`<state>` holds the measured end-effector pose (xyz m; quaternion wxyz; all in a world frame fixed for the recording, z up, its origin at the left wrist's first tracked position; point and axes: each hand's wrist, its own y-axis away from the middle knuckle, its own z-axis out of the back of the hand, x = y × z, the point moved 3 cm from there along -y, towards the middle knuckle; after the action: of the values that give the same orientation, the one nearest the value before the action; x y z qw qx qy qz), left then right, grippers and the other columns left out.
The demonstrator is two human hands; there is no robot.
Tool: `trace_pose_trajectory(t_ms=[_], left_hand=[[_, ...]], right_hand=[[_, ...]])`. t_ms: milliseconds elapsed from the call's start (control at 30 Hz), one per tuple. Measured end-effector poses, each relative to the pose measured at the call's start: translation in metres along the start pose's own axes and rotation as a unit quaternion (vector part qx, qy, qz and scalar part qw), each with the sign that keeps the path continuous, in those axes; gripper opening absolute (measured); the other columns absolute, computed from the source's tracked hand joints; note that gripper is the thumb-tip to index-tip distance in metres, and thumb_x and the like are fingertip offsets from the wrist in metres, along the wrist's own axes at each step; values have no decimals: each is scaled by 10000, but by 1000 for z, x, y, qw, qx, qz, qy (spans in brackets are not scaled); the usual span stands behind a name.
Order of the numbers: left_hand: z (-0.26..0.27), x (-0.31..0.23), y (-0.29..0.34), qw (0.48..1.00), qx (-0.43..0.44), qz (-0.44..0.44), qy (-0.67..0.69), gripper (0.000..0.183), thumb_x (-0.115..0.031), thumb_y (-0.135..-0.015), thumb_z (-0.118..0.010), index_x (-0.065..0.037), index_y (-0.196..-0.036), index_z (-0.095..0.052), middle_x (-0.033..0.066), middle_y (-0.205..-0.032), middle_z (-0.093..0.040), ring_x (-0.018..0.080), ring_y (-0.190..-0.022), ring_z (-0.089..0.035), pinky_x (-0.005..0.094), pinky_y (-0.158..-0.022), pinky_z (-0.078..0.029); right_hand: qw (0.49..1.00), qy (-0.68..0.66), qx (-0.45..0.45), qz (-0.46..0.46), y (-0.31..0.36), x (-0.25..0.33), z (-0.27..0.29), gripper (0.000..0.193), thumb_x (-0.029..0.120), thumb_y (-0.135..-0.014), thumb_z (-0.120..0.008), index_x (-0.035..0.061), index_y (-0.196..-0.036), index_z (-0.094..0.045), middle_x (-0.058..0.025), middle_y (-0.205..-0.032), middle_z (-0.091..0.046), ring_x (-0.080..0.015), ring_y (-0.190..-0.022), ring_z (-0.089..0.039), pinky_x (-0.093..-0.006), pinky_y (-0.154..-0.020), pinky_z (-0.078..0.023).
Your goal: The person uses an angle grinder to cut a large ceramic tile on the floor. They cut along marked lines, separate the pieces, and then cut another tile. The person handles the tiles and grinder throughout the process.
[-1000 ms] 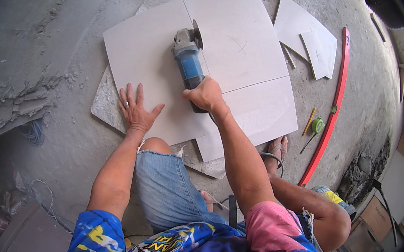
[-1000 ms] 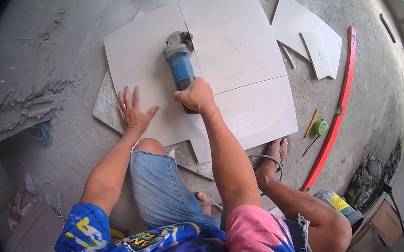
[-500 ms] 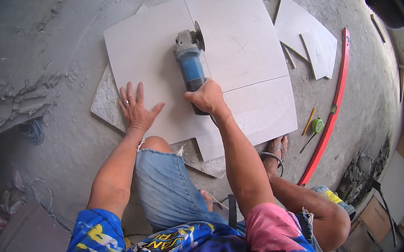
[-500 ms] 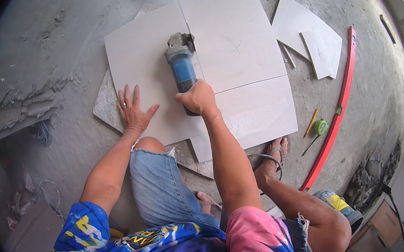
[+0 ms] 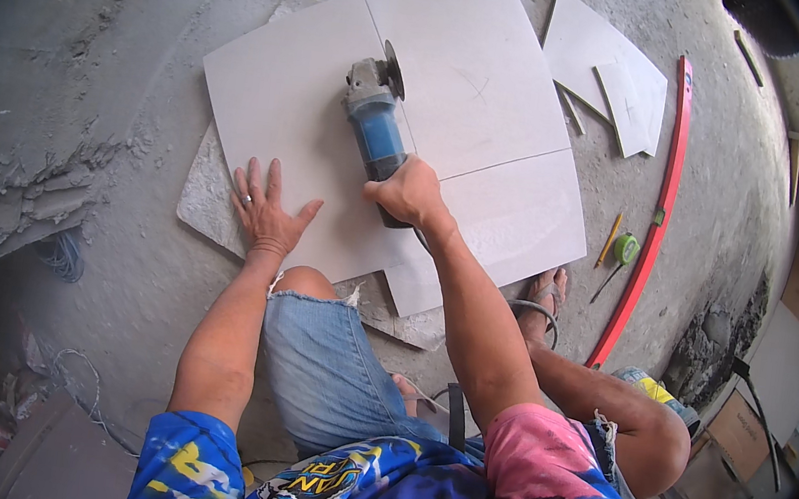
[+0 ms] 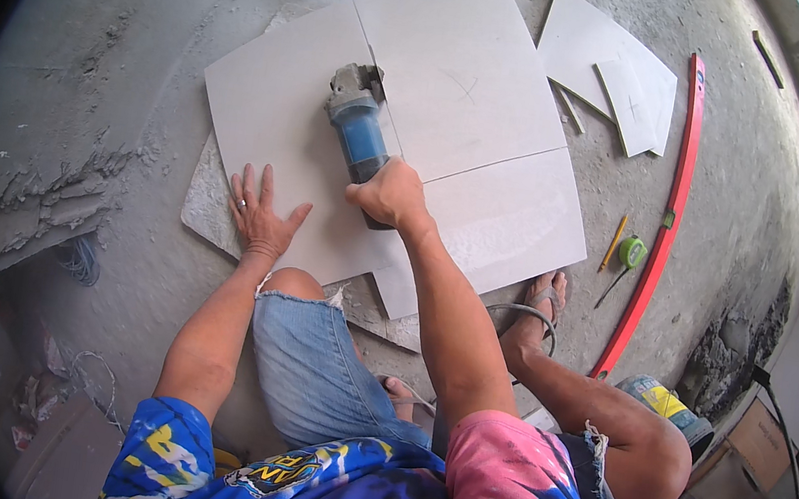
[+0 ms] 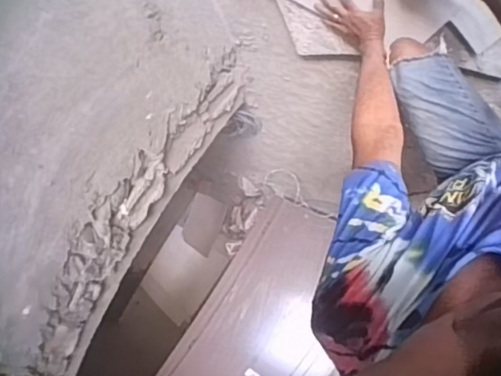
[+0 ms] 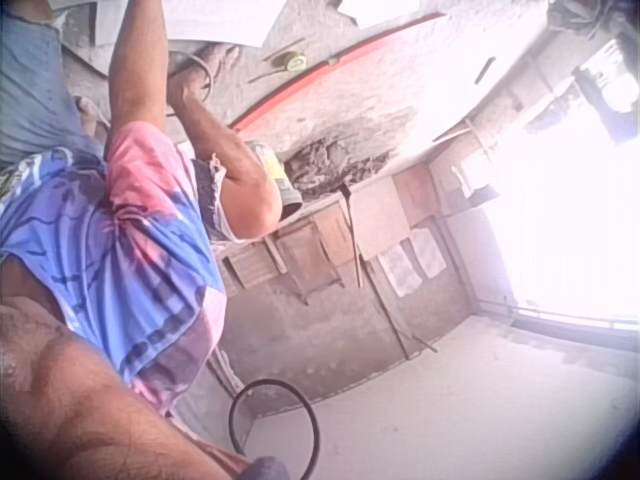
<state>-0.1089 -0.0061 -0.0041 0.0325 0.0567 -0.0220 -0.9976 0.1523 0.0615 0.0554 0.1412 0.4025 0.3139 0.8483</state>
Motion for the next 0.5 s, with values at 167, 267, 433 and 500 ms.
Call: trace_pose_trajectory(t_ms=[167,267,433,500], left_hand=[[1,-1,-1,1000,4,2,-3,1090,-771,-758,-661,-224,-1616,-268,144,-1658,-172,408,-1545,-73,627,-1214,-91],[2,-1,-1,1000,7,3,-5,1091,-778,-760,-651,-221,-1616,-268,145,-1659,-170,409,-1545,-73,625,-1214,-93],[1,-1,-1,1000,7,1,-9,1092,-785,-764,-641,-219,-1617,-263,145,-1659,-169,410,-1544,-78,624,-1214,-96],[1,-1,0,1000,5,0,-9,1092,-785,-764,-641,-219,-1617,-261,146,-1659,-170,409,-1544,-80,624,-1214,-96]], right_hand=[[1000,3,-1,-6,0,1,1,530,332,-625,-772,-122,-891,-704,-296,-864,-717,-388,-854,-737,-415,-792,-579],[1000,4,2,-8,-1,0,0,531,334,-628,-771,-122,-893,-705,-296,-867,-719,-388,-854,-738,-413,-794,-580],[1000,5,6,-4,0,1,2,544,340,-628,-777,-127,-900,-706,-299,-871,-719,-389,-858,-739,-412,-795,-581],[1000,7,4,-4,1,1,1,546,341,-627,-779,-127,-899,-706,-299,-870,-719,-389,-858,-739,-413,-794,-581]])
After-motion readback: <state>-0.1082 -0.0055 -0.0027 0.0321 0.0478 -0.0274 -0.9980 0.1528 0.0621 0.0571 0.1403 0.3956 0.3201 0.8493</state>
